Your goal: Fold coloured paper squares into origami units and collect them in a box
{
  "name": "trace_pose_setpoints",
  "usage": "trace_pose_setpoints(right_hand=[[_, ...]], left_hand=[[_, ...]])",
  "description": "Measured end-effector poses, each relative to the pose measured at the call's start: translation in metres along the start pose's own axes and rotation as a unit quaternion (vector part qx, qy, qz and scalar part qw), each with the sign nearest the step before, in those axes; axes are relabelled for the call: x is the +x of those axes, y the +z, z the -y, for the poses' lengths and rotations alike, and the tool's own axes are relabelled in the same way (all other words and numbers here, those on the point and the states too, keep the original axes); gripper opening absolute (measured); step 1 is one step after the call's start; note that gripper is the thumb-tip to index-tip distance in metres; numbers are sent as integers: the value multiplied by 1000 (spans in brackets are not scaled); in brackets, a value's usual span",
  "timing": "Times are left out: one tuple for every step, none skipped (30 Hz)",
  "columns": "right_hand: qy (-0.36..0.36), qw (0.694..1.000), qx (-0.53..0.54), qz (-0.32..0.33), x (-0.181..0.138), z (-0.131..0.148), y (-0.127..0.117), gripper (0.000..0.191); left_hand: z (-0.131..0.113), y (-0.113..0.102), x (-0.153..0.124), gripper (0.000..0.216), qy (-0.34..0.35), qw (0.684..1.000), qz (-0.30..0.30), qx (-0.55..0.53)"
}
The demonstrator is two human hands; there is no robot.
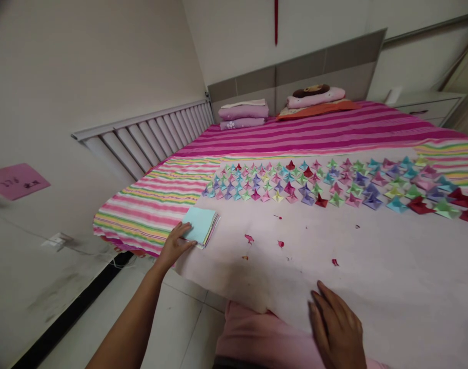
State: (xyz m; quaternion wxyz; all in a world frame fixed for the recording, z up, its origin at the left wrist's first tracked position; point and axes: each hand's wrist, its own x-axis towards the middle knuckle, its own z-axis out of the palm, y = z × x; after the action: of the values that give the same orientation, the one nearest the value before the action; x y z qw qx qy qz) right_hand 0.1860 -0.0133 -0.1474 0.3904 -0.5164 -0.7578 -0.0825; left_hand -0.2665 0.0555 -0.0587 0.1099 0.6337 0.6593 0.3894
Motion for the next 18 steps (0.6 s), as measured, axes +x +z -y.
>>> trace_pose_setpoints(right_hand=[[0,1000,0,0,0,1,0,36],[-1,1000,-1,0,1,1,-1,36],[-4,1000,-3,1,1,2,-1,35],[-5,1000,-6,3,2,2,-1,35],[-7,1000,-8,3,2,3,-2,34],[-7,1000,-10,3,2,3,-2,34],[-5,1000,-12,4,2,3,-2,34],[-1,1000,-12,4,2,3,-2,34],[1,1000,-12,4,2,3,-2,34],[1,1000,-11,3,1,2,-2,34],[0,1000,-12,3,1,2,-2,35],[0,1000,-13,2,1,2,-2,35],[0,1000,-15,2,1,2,-1,35],[-1,1000,-16,1,1,2,-1,36],[-2,1000,-17,1,1,2,-1,35],[-2,1000,-17,1,2,2,-1,35],[-3,1000,-17,2,2,2,-1,35],[-6,1000,-15,2,2,2,-1,35]], left_hand=[[-1,0,0,49,-1,1000,9,-4],[-2,1,1,48,-4,1000,16,-7],[-2,1,1,46,-8,1000,20,-10],[-2,1,1,45,-14,1000,23,-13],[-2,1,1,44,-19,999,24,-15],[-1,1,2,43,-25,999,25,-17],[-1,2,2,42,-29,999,25,-19],[0,2,2,41,-33,999,25,-22],[0,2,2,41,-37,999,25,-25],[1,3,2,41,-39,999,24,-28],[1,4,2,41,-42,998,22,-31],[2,4,2,40,-43,998,20,-34],[2,5,2,40,-44,998,18,-38],[2,5,2,39,-44,998,15,-41],[2,6,2,38,-44,998,12,-44],[2,6,2,38,-42,998,9,-47],[1,6,3,37,-41,998,6,-51],[0,7,3,37,-40,998,3,-54]])
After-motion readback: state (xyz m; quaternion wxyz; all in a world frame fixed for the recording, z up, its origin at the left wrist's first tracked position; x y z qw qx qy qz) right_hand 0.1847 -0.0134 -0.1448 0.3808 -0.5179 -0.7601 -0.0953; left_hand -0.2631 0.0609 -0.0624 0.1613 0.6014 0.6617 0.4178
